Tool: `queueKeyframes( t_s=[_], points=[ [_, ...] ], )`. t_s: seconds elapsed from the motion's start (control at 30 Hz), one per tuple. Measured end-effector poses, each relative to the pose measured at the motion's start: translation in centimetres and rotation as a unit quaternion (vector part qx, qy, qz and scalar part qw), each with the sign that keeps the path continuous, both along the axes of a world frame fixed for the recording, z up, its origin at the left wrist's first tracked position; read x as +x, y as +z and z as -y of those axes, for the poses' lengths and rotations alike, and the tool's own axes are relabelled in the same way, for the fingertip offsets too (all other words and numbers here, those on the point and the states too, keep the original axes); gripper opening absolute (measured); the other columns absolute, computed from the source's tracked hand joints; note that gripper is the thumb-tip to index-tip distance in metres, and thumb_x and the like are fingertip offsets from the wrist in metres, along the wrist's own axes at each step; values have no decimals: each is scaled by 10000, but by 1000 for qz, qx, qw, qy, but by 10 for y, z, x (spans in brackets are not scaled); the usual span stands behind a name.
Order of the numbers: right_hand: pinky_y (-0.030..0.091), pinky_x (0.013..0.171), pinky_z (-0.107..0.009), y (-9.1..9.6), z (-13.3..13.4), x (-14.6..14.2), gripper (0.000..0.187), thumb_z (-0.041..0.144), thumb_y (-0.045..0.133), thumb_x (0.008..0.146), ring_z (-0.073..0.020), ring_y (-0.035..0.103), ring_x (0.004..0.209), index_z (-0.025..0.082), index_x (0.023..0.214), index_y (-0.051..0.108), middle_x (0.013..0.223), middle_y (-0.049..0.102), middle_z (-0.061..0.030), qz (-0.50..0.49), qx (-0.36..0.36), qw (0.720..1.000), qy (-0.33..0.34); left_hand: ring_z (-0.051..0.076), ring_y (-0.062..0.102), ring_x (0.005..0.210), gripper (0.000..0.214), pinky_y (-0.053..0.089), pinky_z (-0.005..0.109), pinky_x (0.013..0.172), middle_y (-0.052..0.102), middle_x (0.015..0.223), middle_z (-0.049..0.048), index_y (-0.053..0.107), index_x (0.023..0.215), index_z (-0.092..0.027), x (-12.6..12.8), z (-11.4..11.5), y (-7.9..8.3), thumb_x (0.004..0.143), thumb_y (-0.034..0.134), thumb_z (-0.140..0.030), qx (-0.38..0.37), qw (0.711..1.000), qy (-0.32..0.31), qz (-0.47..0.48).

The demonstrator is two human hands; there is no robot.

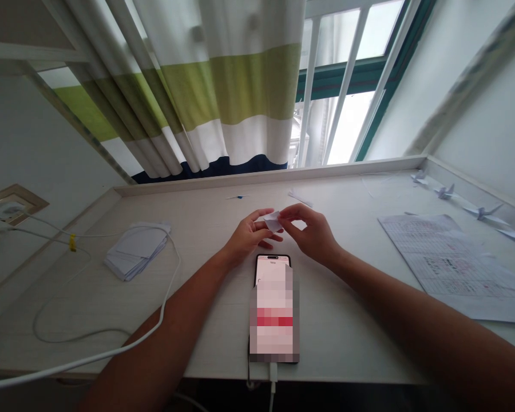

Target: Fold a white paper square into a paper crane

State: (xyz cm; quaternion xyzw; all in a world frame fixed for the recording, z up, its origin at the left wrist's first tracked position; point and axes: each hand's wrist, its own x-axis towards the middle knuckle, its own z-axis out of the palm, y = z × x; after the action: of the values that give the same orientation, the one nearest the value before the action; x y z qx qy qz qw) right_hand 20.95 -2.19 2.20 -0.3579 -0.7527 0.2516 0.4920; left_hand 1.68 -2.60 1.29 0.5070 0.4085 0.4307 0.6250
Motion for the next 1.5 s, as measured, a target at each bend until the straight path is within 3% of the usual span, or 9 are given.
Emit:
queueKeyframes(
  t_s=[0.17, 0.27, 0.4, 0.5, 0.63, 0.87, 1.07, 1.3, 1.5],
  points=[
    [678, 775, -407, 0, 4, -3, 118, 330, 634, 992, -219, 753, 869, 219, 1007, 671, 978, 773, -73, 0, 5, 1000, 14, 272, 795, 896, 463, 604, 297, 618, 777, 1010, 99, 644, 1192, -171, 4, 0, -1, 835, 804, -418, 10, 1000, 16, -5],
    [671, 753, -384, 0, 3, -4, 77, 277, 641, 973, -210, 741, 867, 213, 1011, 658, 974, 759, -71, 1, 14, 1000, 6, 240, 787, 825, 478, 583, 264, 584, 768, 930, 81, 662, 1087, -165, 6, 1, -4, 831, 803, -543, 30, 999, 19, -13],
    [653, 750, -399, -1, 1, -5, 162, 276, 676, 944, -232, 724, 915, 200, 1085, 651, 1016, 743, -92, 48, 29, 998, -17, 209, 772, 766, 510, 569, 244, 569, 749, 847, 57, 670, 997, -154, 8, 1, -7, 794, 821, -597, 40, 999, 24, -26],
    [642, 732, -384, -2, -1, -4, 140, 287, 663, 955, -222, 725, 873, 190, 1057, 667, 977, 757, -86, 64, -7, 998, -22, 208, 772, 751, 532, 564, 243, 564, 746, 825, 53, 656, 955, -153, 8, 1, -9, 772, 826, -623, 40, 998, 24, -31],
    [625, 704, -356, -4, -4, -2, 96, 264, 658, 947, -199, 721, 777, 179, 961, 700, 892, 778, -69, 83, -51, 995, -11, 184, 757, 733, 494, 547, 230, 573, 754, 819, 58, 646, 924, -153, 8, 3, -12, 791, 825, -594, 56, 996, 29, -56],
    [593, 667, -335, -5, -4, 0, 152, 290, 645, 966, -190, 710, 702, 190, 869, 708, 815, 780, -57, 102, -21, 995, -2, 174, 746, 726, 444, 542, 235, 592, 759, 808, 64, 665, 910, -150, 10, 7, -9, 827, 802, -565, 69, 992, 39, -96],
    [606, 694, -345, -4, -3, -1, 121, 267, 640, 965, -195, 727, 715, 194, 880, 686, 819, 783, -52, 78, -22, 996, -29, 186, 753, 708, 446, 519, 230, 541, 779, 849, 81, 660, 929, -156, 12, 7, -6, 835, 791, -571, 57, 993, 52, -89],
    [625, 713, -350, -4, -5, 0, 87, 260, 665, 940, -195, 714, 772, 191, 896, 692, 880, 771, -59, 95, -34, 995, 7, 169, 743, 702, 346, 516, 224, 580, 756, 800, 43, 646, 938, -165, 12, 9, -9, 836, 819, -446, 53, 993, 40, -93],
    [615, 696, -349, -11, -9, 0, 153, 307, 679, 949, -188, 696, 734, 188, 857, 702, 840, 760, -54, 103, -41, 994, 7, 111, 609, 601, 184, 424, 219, 565, 730, 776, 1, 611, 920, -194, 9, 6, -9, 878, 732, -326, 142, 970, 52, -188]
  ],
)
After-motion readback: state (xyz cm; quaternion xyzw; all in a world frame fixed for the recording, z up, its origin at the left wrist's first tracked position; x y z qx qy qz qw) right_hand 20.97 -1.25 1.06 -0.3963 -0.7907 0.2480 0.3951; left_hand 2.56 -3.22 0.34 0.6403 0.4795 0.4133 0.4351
